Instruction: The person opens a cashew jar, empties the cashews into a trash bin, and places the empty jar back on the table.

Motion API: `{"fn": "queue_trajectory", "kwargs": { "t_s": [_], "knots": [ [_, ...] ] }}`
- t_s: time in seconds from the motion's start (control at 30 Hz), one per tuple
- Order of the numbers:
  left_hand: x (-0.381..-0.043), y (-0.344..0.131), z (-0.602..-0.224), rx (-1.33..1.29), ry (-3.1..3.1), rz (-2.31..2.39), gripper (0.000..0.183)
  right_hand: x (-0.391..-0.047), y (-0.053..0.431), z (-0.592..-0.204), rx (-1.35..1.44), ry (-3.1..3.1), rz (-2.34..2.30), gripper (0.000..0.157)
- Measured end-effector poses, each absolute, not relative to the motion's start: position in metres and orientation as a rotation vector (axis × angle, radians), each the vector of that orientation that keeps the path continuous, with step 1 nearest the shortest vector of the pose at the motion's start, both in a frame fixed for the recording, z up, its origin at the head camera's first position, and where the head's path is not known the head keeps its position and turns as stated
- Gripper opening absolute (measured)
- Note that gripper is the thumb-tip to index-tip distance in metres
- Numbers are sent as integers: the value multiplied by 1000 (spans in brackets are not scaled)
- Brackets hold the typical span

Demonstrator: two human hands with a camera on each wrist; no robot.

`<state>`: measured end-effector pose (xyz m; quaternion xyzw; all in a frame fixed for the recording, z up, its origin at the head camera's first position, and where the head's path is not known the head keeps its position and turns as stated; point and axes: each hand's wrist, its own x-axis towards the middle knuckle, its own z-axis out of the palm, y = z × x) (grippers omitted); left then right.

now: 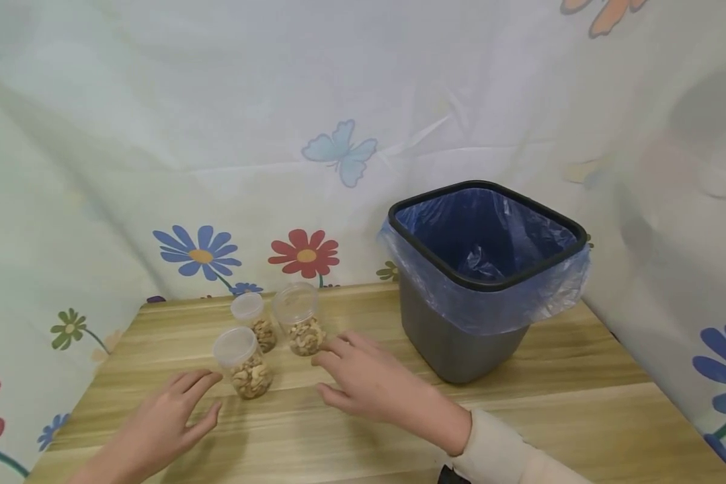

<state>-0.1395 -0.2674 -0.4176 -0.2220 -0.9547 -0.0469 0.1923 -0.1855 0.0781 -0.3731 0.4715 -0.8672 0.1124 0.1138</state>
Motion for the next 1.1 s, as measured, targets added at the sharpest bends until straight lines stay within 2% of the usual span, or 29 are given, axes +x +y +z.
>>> {"fn": "queue_trajectory", "kwargs": {
  "t_s": [0.27,0.53,0.7,1.1],
  "knots": [
    [-140,-271,-414,-558,-2721,-138,40,-188,69,-372,1384,-2567,333,33],
    [-141,-278,-424,-597,-2615,-168,38,-187,54,-382,1423,-2494,264,30],
    [-141,-276,-428,-514,-2674,-233,41,-187,48,-384,1437,-2470,276,30],
    [-147,-278,-430,-333,-2795,-599,62,-190,33,-381,1451,-2497,341,30]
  ]
}}
